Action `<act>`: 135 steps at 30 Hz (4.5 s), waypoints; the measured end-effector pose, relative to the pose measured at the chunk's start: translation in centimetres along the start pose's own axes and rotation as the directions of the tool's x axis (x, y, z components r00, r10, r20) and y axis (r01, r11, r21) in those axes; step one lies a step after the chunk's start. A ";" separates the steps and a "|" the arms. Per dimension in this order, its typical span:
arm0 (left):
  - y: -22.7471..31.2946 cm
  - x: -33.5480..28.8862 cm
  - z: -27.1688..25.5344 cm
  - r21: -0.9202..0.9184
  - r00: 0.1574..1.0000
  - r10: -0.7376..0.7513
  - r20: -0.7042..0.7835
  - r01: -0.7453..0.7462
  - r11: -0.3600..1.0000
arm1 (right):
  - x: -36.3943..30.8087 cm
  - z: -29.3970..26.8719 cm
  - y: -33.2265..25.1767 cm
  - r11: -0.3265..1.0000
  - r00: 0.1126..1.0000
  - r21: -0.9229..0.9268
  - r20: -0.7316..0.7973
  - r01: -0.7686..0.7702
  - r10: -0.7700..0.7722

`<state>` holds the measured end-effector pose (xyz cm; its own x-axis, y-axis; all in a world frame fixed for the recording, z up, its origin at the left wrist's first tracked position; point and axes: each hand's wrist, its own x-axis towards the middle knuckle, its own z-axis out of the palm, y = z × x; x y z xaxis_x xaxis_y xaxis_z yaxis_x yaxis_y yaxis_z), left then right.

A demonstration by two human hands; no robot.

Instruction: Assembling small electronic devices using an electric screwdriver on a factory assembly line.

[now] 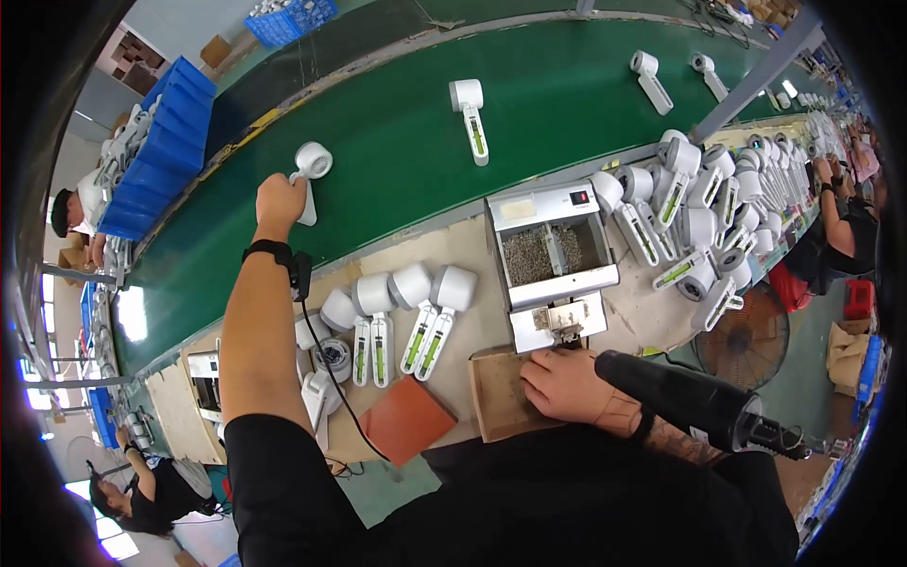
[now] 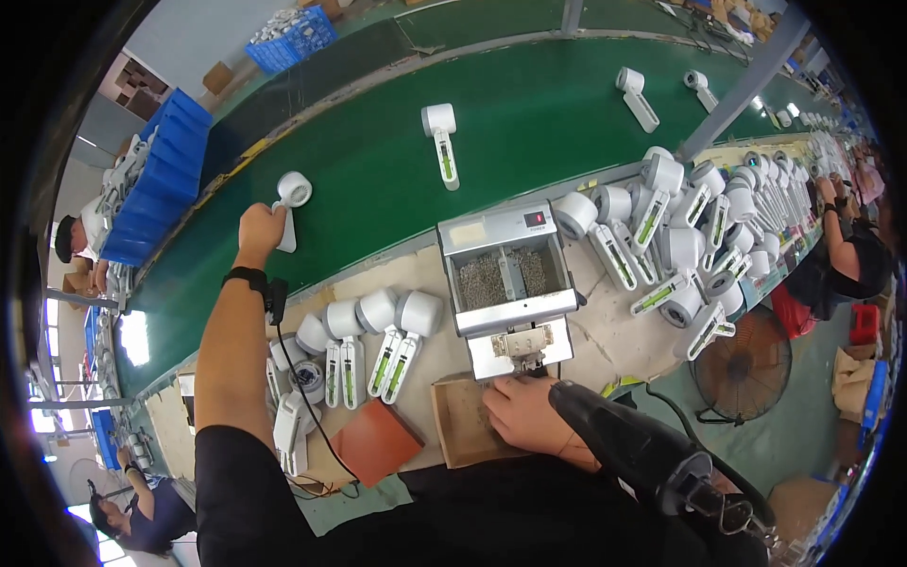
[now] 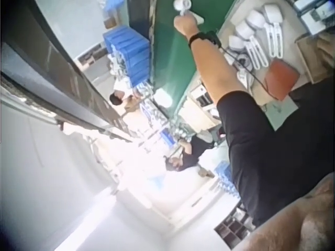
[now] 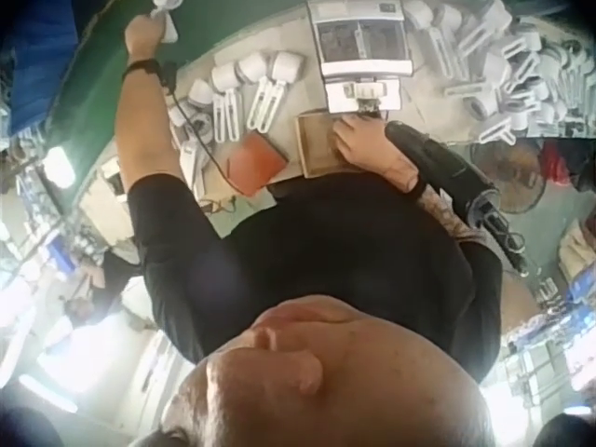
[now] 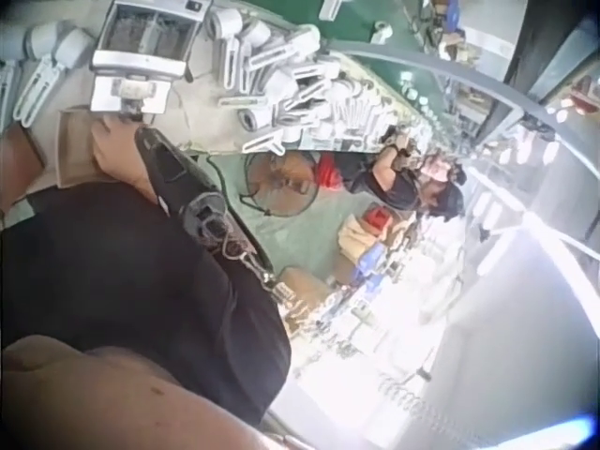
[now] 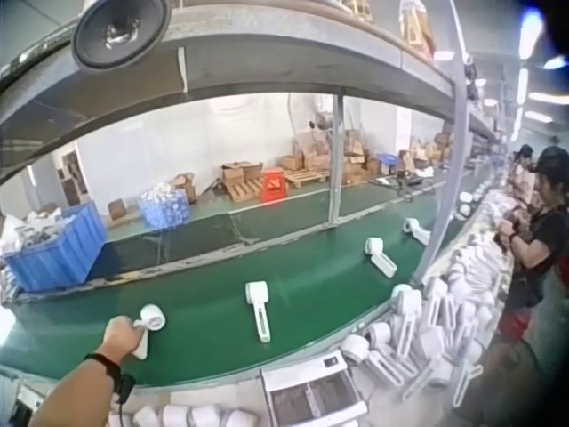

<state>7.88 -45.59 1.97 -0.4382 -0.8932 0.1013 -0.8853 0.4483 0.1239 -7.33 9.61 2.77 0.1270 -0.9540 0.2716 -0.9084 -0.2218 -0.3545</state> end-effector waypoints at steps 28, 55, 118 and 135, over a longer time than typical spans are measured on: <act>7.6 -38.7 -9.9 -0.477 0.903 0.044 -0.428 -0.267 0.837 | -1.9 -3.9 -5.3 0.871 0.904 0.251 0.196 -0.422 0.381; 15.9 -45.7 -3.7 -0.823 0.813 0.291 0.504 0.554 -0.126 | -2.9 -1.2 -4.0 0.617 0.851 0.666 0.051 -0.419 0.524; 15.2 -46.0 -4.3 -0.834 0.838 0.145 0.526 0.542 -0.106 | -6.0 -0.4 -4.0 0.810 0.919 0.459 0.037 -0.366 0.394; 15.6 -45.4 -4.5 -0.631 0.721 0.299 0.625 0.693 -0.349 | -5.6 -0.3 -3.1 0.707 0.910 0.681 -0.147 -0.190 0.387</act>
<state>14.62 2.10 3.76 -0.6781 -0.5317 -0.5073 0.1039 -0.7527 0.6501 -5.36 15.71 2.62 -0.2944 -0.9245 0.2421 -0.3946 -0.1131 -0.9119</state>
